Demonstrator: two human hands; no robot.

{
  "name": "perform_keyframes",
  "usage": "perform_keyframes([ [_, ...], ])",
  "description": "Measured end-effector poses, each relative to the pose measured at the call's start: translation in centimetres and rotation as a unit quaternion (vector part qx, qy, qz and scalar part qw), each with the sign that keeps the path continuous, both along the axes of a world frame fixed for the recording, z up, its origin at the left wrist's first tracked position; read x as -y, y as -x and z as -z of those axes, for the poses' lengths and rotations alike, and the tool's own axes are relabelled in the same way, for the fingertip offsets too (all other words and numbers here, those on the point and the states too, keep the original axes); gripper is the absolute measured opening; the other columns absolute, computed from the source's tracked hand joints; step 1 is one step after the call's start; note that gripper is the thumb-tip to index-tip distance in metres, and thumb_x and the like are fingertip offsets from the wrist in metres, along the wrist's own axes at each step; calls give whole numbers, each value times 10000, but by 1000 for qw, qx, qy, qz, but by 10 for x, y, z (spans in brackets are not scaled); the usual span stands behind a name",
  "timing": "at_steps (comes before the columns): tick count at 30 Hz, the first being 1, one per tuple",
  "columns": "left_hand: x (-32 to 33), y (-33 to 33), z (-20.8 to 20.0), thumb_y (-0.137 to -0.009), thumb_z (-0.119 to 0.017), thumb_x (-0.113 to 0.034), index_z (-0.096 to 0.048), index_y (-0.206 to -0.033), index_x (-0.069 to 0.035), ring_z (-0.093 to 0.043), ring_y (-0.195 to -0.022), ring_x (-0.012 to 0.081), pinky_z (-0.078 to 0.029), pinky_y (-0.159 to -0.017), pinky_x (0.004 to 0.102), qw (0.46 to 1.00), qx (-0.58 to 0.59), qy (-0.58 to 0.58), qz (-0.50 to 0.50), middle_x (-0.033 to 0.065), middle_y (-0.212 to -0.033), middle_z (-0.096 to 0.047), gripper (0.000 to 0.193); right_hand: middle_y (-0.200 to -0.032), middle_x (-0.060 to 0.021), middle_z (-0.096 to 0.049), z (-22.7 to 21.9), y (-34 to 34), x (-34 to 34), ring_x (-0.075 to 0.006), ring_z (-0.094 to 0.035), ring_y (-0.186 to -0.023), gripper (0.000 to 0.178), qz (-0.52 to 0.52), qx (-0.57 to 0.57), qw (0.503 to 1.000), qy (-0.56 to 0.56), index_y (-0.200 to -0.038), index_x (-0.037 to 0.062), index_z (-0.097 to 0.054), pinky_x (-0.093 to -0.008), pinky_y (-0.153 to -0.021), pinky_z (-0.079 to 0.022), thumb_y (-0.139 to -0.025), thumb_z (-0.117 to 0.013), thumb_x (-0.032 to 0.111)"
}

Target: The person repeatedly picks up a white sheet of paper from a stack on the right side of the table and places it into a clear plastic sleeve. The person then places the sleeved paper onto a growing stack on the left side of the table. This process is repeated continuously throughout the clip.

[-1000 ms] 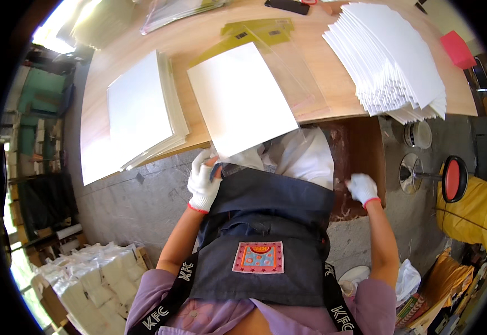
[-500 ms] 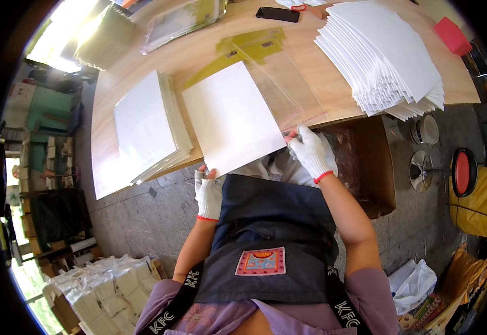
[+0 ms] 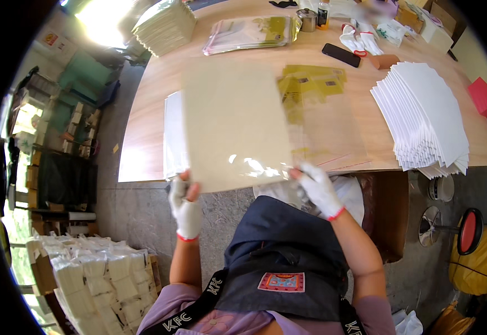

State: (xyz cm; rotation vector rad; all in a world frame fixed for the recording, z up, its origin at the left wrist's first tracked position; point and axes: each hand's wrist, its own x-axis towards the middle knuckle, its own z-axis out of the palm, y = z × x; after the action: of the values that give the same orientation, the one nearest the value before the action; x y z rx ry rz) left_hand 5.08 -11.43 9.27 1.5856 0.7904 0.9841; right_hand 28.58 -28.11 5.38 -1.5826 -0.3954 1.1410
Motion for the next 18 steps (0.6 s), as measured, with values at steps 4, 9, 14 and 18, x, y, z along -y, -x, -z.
perform_keyframes([
  [4,-67,33,1,-915,-492,-129,-528,-1170,48,-553,-950,154,-430,-855,278,993,-12,-66,-101,83,-1019,-599,313,-633,11,-543,-5,30,-91,-51,-496,-521,190,-68,39,990,-121,-829,72,-525,-218,-458,-389,-907,-545,245],
  [9,-118,70,89,-923,-464,-145,-452,-1300,8,-539,-1047,186,-414,-914,315,946,-212,-197,-145,129,-1219,-556,407,-626,-34,-599,8,51,-126,-119,-524,-508,218,-151,247,957,-1,-835,61,-564,-280,-491,-415,-894,-524,268],
  [14,-106,51,77,-892,-437,-2,-376,-1379,-32,-464,-1192,200,-412,-932,277,984,-94,12,-152,139,-1326,-478,492,-738,-48,-622,-25,1,-42,-91,-547,-572,137,-61,144,981,-114,-922,32,-523,-246,-559,-440,-895,-537,165],
  [18,-101,68,85,-930,-439,-42,-286,-1396,10,-429,-1242,276,-390,-1019,354,948,-29,-242,-204,163,-1423,-344,493,-694,-17,-560,-33,-68,84,-67,-492,-522,173,216,236,934,-161,-986,44,-551,-230,-486,-412,-922,-528,203],
])
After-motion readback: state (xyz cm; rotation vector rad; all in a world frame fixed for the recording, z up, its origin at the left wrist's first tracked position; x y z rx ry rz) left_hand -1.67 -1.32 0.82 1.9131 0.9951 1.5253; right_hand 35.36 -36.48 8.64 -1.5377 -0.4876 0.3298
